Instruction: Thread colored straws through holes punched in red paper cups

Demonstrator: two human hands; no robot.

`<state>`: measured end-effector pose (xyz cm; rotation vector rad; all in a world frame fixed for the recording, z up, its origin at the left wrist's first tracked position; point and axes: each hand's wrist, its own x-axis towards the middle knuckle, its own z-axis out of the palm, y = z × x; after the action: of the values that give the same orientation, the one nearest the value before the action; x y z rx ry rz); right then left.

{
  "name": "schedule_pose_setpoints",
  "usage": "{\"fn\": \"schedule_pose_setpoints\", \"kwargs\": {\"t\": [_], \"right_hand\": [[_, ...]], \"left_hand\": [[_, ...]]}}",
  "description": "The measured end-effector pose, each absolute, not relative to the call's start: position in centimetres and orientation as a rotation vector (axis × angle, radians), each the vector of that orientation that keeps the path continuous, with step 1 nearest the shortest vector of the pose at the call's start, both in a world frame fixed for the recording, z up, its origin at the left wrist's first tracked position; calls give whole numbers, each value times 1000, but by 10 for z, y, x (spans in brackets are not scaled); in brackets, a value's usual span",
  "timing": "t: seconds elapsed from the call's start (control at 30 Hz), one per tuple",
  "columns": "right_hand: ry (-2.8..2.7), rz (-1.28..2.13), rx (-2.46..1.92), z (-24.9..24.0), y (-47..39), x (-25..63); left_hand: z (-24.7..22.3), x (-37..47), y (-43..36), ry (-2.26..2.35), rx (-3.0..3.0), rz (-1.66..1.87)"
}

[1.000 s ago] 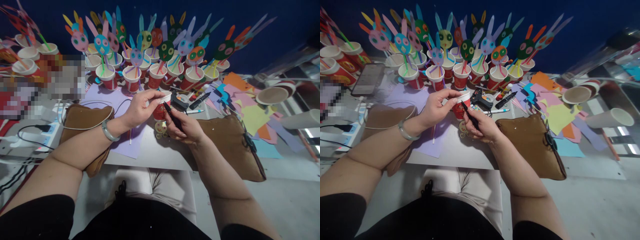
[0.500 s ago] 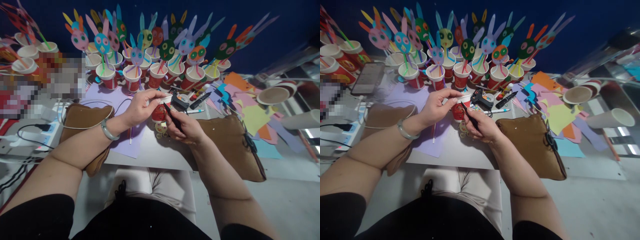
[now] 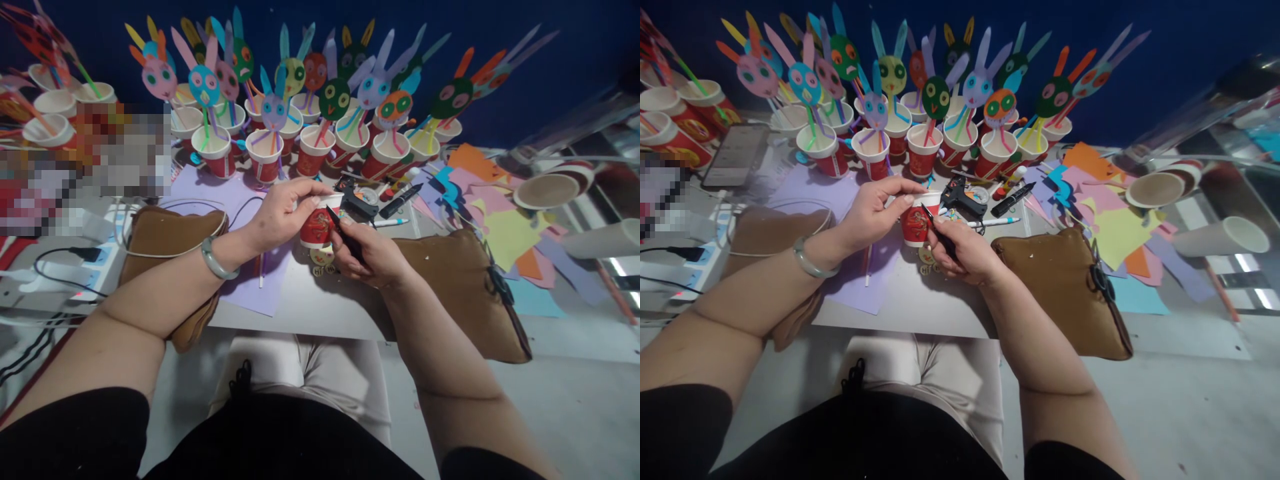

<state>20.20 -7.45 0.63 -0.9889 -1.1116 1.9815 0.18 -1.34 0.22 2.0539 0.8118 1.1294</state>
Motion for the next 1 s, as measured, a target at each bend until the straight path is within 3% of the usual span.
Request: {"fn": "schedule_pose_setpoints", "kwargs": {"t": [1.0], "right_hand": [[-1150,1932,-1016,3,-73,201]], "left_hand": [[4,1,-11,779,2105,1093]]}}
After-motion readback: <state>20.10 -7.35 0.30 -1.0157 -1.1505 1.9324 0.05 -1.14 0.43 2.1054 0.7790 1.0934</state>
